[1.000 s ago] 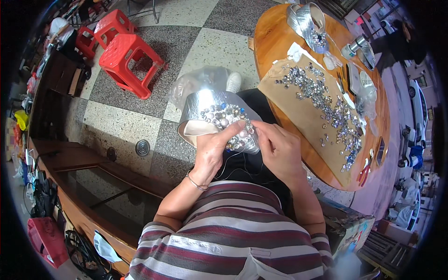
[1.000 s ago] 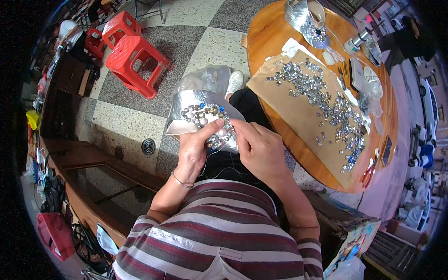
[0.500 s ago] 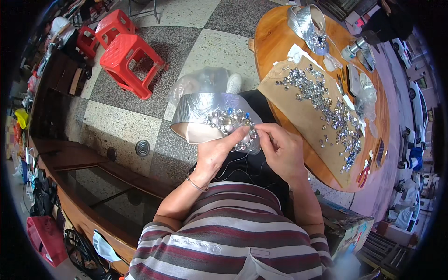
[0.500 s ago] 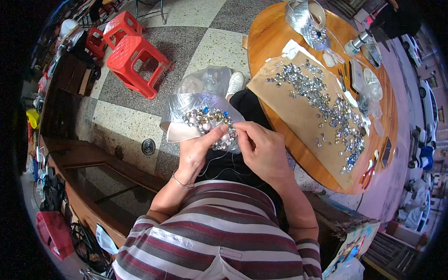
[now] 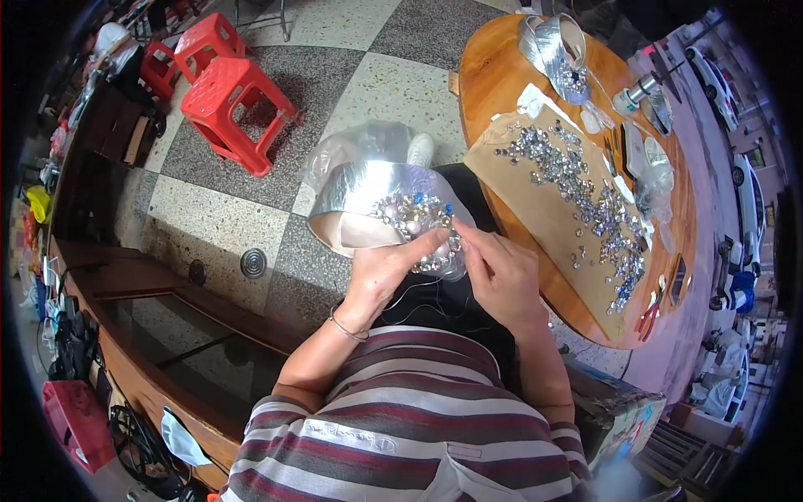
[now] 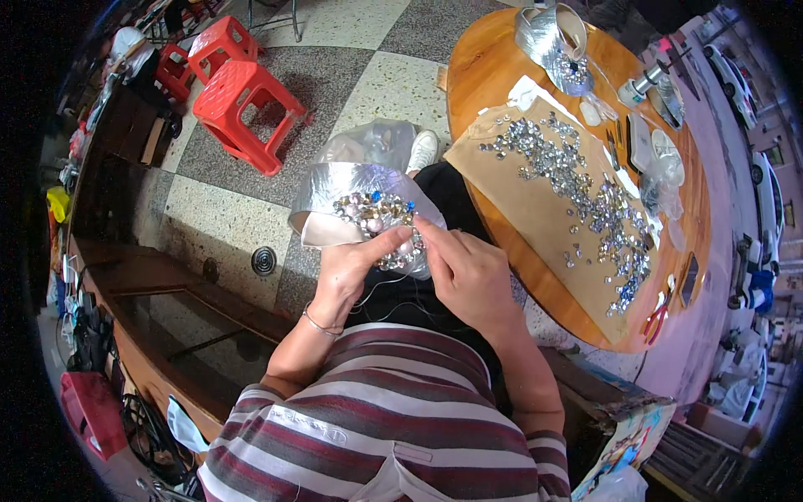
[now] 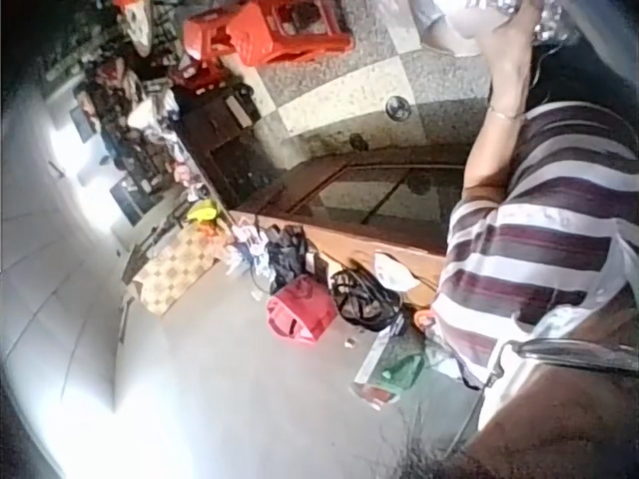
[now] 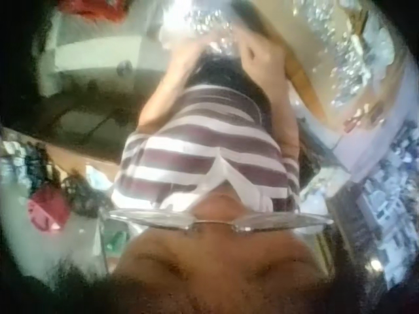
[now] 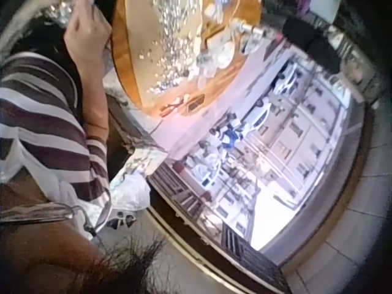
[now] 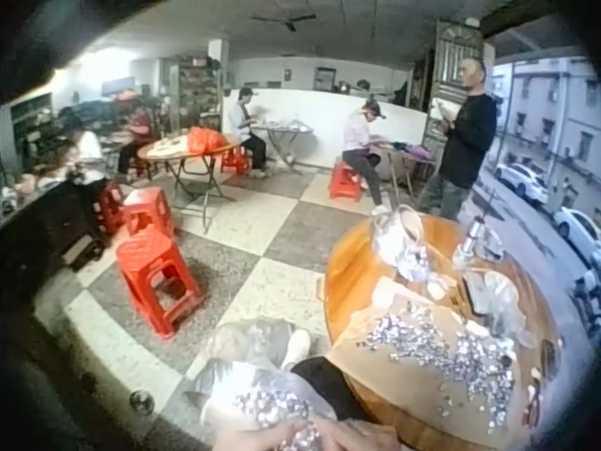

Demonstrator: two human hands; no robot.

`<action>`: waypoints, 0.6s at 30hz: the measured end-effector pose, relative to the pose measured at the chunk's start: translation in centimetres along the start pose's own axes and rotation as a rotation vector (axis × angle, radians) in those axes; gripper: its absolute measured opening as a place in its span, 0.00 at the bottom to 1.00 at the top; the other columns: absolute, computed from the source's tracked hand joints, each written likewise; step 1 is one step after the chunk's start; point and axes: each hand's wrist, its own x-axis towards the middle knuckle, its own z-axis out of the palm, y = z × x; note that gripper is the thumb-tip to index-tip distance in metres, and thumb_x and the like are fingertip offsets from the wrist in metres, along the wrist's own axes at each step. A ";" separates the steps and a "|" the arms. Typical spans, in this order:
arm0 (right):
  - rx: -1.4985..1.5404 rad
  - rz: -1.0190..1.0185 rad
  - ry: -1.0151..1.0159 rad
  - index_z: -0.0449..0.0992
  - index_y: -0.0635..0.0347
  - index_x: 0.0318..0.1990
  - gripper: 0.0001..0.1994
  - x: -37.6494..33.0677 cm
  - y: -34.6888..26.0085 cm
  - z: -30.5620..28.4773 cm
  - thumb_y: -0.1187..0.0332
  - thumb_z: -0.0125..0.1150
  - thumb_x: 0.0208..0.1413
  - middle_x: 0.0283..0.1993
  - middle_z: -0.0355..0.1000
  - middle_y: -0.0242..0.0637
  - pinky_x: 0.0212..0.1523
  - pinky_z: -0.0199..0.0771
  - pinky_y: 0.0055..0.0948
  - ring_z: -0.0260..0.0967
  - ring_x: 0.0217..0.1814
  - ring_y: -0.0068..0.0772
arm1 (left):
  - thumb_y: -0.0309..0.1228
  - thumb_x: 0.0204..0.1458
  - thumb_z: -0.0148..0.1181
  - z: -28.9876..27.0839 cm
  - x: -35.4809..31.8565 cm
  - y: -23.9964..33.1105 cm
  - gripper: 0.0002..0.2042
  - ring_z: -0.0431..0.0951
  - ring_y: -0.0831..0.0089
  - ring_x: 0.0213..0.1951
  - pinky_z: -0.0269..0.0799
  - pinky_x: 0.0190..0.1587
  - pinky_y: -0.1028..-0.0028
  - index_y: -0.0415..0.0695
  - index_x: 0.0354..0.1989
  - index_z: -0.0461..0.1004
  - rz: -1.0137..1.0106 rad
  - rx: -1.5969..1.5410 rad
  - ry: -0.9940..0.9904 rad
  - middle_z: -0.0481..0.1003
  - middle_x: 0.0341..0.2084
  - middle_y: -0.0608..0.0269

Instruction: Applying small decorative crystals or beads to a silver shoe to enhance its design.

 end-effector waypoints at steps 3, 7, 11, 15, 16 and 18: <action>0.000 0.033 0.041 0.73 0.60 0.41 0.10 -0.4 -0.9 0.0 0.78 0.56 0.49 0.25 0.72 0.39 0.22 0.68 0.27 0.70 0.21 0.33 | 0.18 0.41 0.63 -0.3 -0.1 -0.2 0.19 0.75 0.74 0.37 0.71 0.41 0.75 0.36 0.44 0.69 -0.044 -0.089 -0.011 0.74 0.36 0.61; 0.064 0.176 0.117 0.73 0.60 0.38 0.08 -0.8 -2.1 -0.2 0.78 0.57 0.49 0.24 0.71 0.38 0.21 0.67 0.26 0.69 0.20 0.32 | 0.17 0.41 0.63 -0.2 -0.6 0.2 0.19 0.75 0.73 0.37 0.71 0.41 0.75 0.36 0.44 0.69 -0.076 -0.139 -0.010 0.74 0.36 0.61; 0.052 0.232 0.144 0.72 0.61 0.37 0.07 -0.7 -2.8 -0.5 0.78 0.58 0.49 0.24 0.71 0.38 0.20 0.67 0.26 0.69 0.20 0.33 | 0.18 0.43 0.61 0.3 -0.9 -0.2 0.18 0.74 0.73 0.38 0.70 0.43 0.74 0.36 0.44 0.68 -0.068 -0.155 0.031 0.73 0.37 0.60; 0.013 0.215 0.143 0.71 0.61 0.37 0.07 -0.7 -2.3 -0.6 0.78 0.57 0.49 0.24 0.72 0.39 0.21 0.69 0.27 0.71 0.21 0.34 | 0.20 0.45 0.61 1.3 -0.9 -0.9 0.14 0.74 0.76 0.36 0.70 0.41 0.77 0.37 0.42 0.70 -0.004 -0.194 0.045 0.74 0.36 0.62; 0.011 0.206 0.150 0.71 0.61 0.37 0.07 -0.7 -2.1 -0.6 0.78 0.57 0.49 0.24 0.72 0.39 0.22 0.69 0.28 0.71 0.22 0.35 | 0.20 0.46 0.61 1.6 -0.9 -1.1 0.12 0.73 0.78 0.35 0.70 0.39 0.79 0.37 0.41 0.71 0.027 -0.212 0.044 0.74 0.35 0.63; 0.010 0.202 0.160 0.71 0.62 0.37 0.07 -0.8 -1.7 -0.7 0.78 0.57 0.49 0.25 0.72 0.40 0.23 0.70 0.28 0.72 0.23 0.36 | 0.21 0.47 0.61 1.9 -0.9 -1.6 0.12 0.73 0.78 0.35 0.70 0.39 0.79 0.37 0.41 0.71 0.010 -0.218 0.046 0.74 0.35 0.63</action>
